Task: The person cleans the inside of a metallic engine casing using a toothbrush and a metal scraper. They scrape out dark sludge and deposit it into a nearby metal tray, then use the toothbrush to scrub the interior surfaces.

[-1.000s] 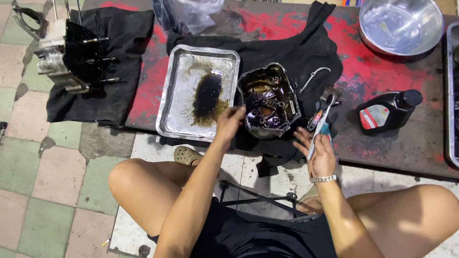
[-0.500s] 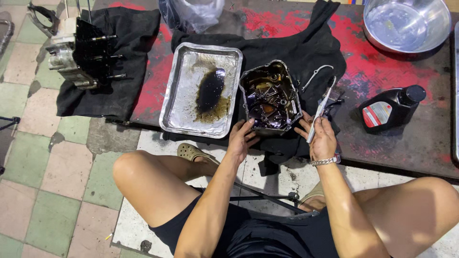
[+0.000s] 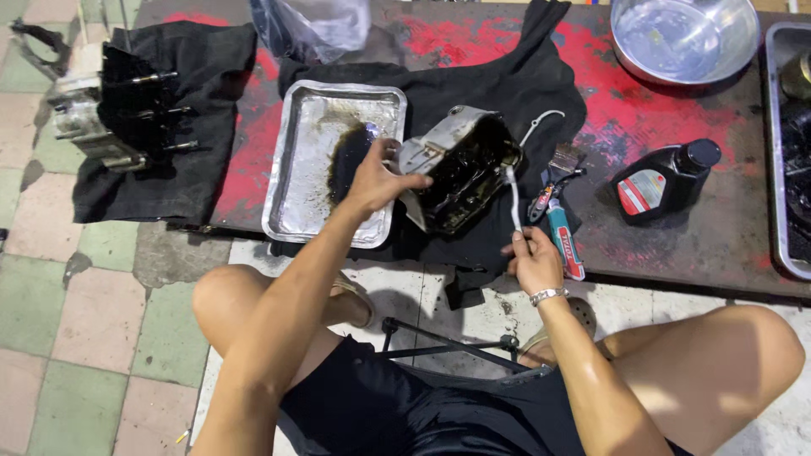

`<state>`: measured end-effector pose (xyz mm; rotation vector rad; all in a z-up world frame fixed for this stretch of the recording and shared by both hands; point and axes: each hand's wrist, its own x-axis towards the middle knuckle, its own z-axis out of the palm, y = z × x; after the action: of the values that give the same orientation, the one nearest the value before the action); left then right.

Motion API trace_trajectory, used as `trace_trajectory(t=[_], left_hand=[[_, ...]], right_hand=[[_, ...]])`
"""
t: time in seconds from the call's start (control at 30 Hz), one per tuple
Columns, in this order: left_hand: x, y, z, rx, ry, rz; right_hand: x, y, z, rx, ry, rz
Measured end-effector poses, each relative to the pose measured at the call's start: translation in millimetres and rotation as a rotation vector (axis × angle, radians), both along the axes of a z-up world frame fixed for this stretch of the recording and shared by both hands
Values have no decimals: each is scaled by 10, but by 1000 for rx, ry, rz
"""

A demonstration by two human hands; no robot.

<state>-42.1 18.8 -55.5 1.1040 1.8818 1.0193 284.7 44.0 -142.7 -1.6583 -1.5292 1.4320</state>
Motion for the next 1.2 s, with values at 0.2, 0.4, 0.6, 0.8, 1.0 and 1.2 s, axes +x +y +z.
trace_trajectory(t=[0.2, 0.4, 0.6, 0.8, 1.0, 1.2], left_hand=[[-185, -65, -239, 135, 8, -191], [-56, -190, -323, 122, 109, -144], [53, -119, -279, 141, 187, -157], [80, -109, -168, 60, 268, -171], [72, -86, -164, 61, 304, -195], [51, -102, -115, 58, 325, -213]], right_hand=[[100, 32, 202, 454, -436, 213], [54, -118, 242, 594, -519, 371], [92, -293, 166, 495, -591, 414], [188, -271, 91, 605, -482, 440], [47, -300, 48, 564, -536, 481], [-136, -380, 141, 586, -480, 390]])
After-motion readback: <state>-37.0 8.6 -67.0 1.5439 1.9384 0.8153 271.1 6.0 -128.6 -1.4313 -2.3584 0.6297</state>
